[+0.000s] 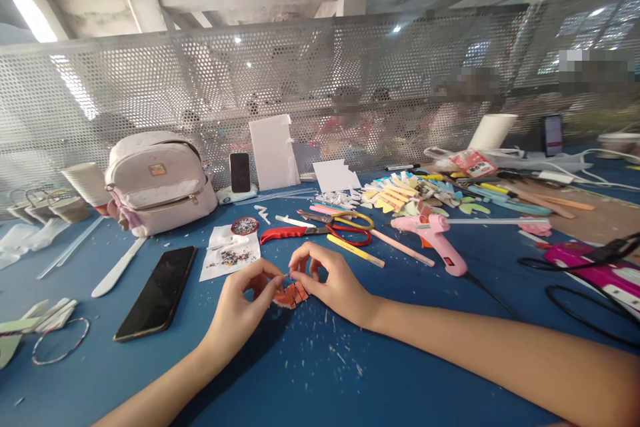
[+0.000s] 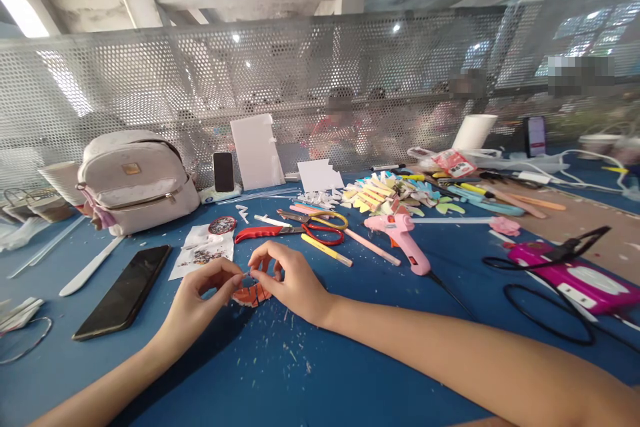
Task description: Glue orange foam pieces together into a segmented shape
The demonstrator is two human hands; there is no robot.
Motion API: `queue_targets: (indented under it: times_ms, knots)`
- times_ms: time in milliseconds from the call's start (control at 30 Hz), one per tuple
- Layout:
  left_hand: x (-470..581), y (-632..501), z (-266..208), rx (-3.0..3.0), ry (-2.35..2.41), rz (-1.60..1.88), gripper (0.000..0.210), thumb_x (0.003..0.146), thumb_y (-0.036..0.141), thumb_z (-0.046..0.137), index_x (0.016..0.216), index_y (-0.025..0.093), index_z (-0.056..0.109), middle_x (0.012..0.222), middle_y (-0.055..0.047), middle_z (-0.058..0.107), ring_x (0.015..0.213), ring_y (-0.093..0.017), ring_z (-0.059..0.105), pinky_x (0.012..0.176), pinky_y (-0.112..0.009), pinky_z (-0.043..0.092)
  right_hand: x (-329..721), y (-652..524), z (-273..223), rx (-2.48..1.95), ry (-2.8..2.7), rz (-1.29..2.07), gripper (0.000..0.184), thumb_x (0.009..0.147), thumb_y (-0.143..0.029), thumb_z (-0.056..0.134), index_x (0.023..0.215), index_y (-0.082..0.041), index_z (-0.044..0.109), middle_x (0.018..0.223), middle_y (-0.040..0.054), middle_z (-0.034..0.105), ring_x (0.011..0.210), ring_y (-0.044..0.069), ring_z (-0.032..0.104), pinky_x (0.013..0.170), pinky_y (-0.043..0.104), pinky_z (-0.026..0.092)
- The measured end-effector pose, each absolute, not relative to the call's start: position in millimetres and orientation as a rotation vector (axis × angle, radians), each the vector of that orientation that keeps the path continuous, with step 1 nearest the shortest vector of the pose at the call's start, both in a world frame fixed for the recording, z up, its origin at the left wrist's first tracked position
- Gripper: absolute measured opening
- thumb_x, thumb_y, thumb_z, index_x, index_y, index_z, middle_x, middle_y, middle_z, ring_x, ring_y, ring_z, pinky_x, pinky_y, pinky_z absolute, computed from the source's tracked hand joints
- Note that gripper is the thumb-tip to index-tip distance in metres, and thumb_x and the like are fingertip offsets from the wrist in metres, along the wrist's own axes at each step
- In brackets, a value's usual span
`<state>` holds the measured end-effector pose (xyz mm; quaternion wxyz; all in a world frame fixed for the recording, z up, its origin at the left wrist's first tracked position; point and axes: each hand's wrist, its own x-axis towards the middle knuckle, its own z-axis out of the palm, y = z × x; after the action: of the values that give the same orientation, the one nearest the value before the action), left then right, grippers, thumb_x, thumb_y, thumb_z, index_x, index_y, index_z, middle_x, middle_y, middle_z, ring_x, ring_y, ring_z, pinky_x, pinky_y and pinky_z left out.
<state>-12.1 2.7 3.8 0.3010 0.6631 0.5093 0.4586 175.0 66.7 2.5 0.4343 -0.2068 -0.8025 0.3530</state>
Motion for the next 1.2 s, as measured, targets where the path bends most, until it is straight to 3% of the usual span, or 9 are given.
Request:
queue_targets:
  times_ms: [733,1067,1200]
  knots:
    - [-10.8,5.1,3.9,1.717,1.283,1.266,0.024,0.093,0.039,0.060,0.083,0.018,0.066,0.073,0.000,0.069,0.063,-0.012,0.062,0.060,-0.020,0.048,176.1,64.9,2.6,-0.516,-2.037,0.861,0.014,0.089,-0.010,0.063,0.096,-0.023,0.062,0.094,-0.0002,0.066,0.068,0.012,0.055,0.057,0.022,0.043]
    - [-11.8,4.8,2.5,1.704,1.284,1.266,0.025,0.093,0.041,0.061,0.082,0.018,0.066,0.072,0.000,0.068,0.061,-0.011,0.064,0.058,-0.020,0.047,176.0,64.3,4.3,-0.536,-2.040,0.883,0.012,0.091,-0.014,0.062,0.099,-0.022,0.062,0.096,0.0003,0.065,0.070,0.012,0.055,0.058,0.022,0.044]
    - [-11.5,4.0,1.8,1.719,1.301,1.265,0.025,0.092,0.041,0.061,0.081,0.019,0.066,0.071,0.000,0.069,0.061,-0.012,0.064,0.059,-0.020,0.047,176.6,64.2,5.8,-0.560,-2.050,0.892,0.015,0.087,-0.017,0.071,0.098,-0.022,0.063,0.093,0.0002,0.066,0.071,0.013,0.055,0.057,0.022,0.043]
